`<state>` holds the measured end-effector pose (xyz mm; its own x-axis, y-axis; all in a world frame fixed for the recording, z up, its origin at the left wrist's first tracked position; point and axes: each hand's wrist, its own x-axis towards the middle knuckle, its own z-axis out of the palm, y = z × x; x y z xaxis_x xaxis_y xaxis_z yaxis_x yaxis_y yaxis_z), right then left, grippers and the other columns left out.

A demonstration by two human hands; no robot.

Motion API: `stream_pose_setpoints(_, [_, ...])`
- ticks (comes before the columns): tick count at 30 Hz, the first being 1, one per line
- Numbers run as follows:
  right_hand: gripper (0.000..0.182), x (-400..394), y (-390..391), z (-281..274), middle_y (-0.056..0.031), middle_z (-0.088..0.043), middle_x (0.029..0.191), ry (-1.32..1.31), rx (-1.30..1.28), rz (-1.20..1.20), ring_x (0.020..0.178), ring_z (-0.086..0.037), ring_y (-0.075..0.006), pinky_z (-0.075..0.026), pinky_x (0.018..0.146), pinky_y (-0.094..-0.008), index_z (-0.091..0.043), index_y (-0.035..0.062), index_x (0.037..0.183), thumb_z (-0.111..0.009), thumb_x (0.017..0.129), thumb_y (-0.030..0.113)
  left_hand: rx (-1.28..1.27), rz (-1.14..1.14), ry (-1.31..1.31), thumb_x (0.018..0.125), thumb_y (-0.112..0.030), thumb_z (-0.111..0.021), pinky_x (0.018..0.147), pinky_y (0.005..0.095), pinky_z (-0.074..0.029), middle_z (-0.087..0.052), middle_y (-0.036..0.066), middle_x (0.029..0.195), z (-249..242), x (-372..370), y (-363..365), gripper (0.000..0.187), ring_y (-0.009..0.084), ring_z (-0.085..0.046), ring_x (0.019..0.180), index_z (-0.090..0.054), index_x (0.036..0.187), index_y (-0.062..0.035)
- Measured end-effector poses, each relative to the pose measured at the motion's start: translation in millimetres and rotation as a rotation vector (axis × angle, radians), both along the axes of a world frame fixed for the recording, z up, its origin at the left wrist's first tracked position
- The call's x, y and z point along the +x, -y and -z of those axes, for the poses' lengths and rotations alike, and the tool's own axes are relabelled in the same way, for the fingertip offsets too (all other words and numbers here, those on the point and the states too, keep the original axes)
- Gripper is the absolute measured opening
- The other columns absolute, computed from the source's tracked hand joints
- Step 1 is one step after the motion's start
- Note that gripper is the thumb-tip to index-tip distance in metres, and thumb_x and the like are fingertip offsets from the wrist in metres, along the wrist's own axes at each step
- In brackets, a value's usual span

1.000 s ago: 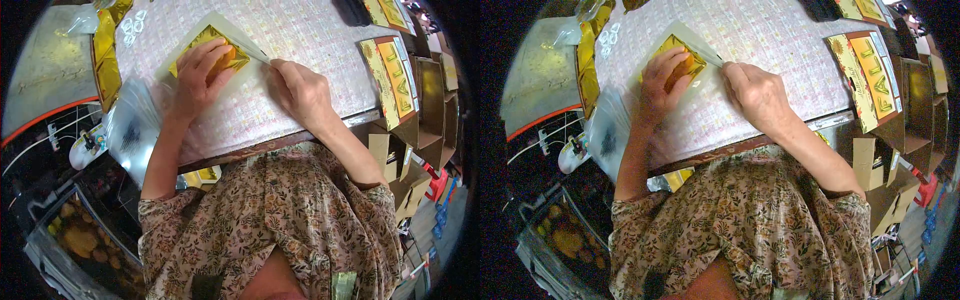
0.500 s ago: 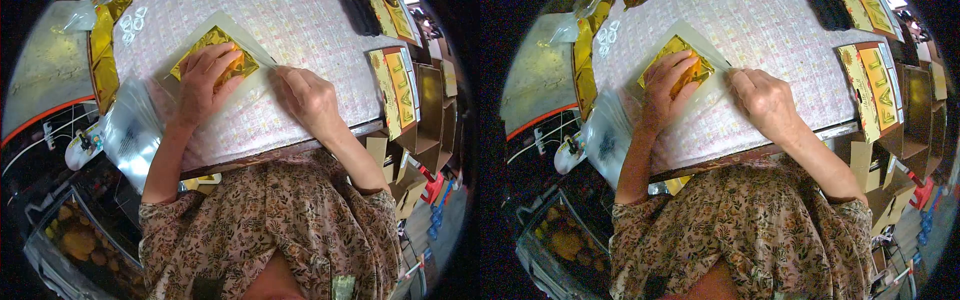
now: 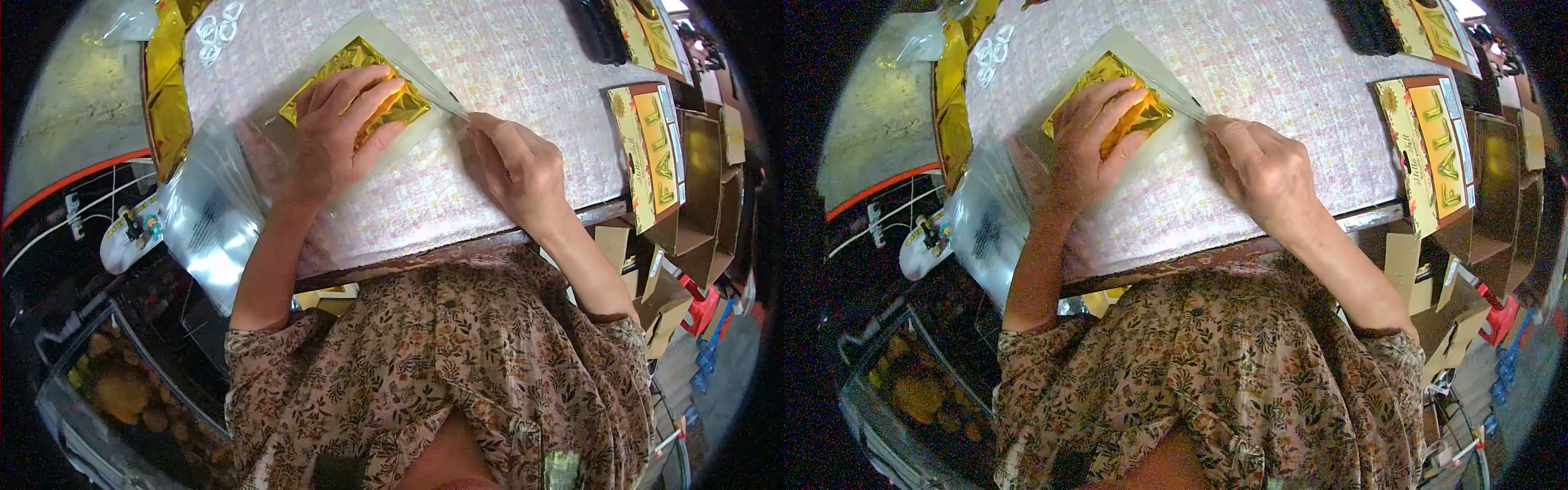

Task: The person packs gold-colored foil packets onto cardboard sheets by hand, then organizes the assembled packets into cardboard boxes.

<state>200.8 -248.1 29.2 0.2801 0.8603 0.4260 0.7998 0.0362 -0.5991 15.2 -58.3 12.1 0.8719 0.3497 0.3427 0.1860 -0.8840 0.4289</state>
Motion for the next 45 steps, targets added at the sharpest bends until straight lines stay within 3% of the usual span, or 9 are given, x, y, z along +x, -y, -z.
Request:
stream_pose_setpoints(21, [0.019, 10, -18, -7, -0.0168, -0.073, 0.082, -0.023, -0.17, -0.108, 0.066, -0.072, -0.0303, -0.059, 0.06, -0.0383, -0.071, -0.0032, 0.106, -0.074, 0.087, 0.0, -0.007, -0.005, -0.028, 0.087, -0.03, -0.077, 0.109, 0.0431, -0.037, -0.062, 0.002, 0.138, 0, -1, 0, 0.047, 0.024, -0.056, 0.127, -0.069, 0.131, -0.0155])
stream_pose_setpoints(24, [0.018, 10, -20, -8, -0.0169, -0.075, 0.084, 0.02, -0.208, -0.12, 0.068, -0.074, -0.0277, -0.059, 0.06, -0.0368, -0.073, -0.0037, 0.106, -0.073, 0.088, -0.001, -0.008, -0.018, -0.045, 0.088, -0.032, -0.076, 0.109, 0.0431, -0.036, -0.062, 0.002, 0.137, 0, -1, 2, 0.047, 0.0238, -0.055, 0.127, -0.069, 0.132, -0.0166])
stream_pose_setpoints(29, [0.017, 6, -13, -13, -0.0159, -0.076, 0.083, -0.199, -0.189, -0.019, 0.068, -0.074, -0.0202, -0.057, 0.061, -0.032, -0.074, -0.0045, 0.107, -0.073, 0.09, -0.002, 0.015, -0.022, -0.057, 0.09, -0.035, -0.074, 0.109, 0.0428, -0.036, -0.062, 0.002, 0.137, -1, -2, 1, 0.046, 0.0234, -0.055, 0.126, -0.069, 0.132, -0.0173])
stream_pose_setpoints(33, [0.016, 4, -5, -11, -0.017, -0.075, 0.079, -0.18, -0.154, 0.045, 0.064, -0.073, -0.0197, -0.056, 0.06, -0.0314, -0.074, -0.0042, 0.107, -0.074, 0.091, 0.0, 0.014, -0.019, -0.051, 0.09, -0.036, -0.074, 0.109, 0.043, -0.036, -0.062, 0.002, 0.137, 0, -1, 1, 0.045, 0.0232, -0.055, 0.126, -0.069, 0.131, -0.0172])
stream_pose_setpoints(45, [0.014, 2, -14, -13, -0.0203, -0.073, 0.079, -0.034, -0.125, -0.039, 0.063, -0.073, -0.0292, -0.057, 0.056, -0.0381, -0.073, -0.0035, 0.103, -0.074, 0.089, 0.0, 0.006, -0.025, -0.036, 0.089, -0.034, -0.076, 0.11, 0.0437, -0.036, -0.062, 0.001, 0.138, 0, -1, 1, 0.045, 0.0233, -0.056, 0.127, -0.07, 0.13, -0.0182])
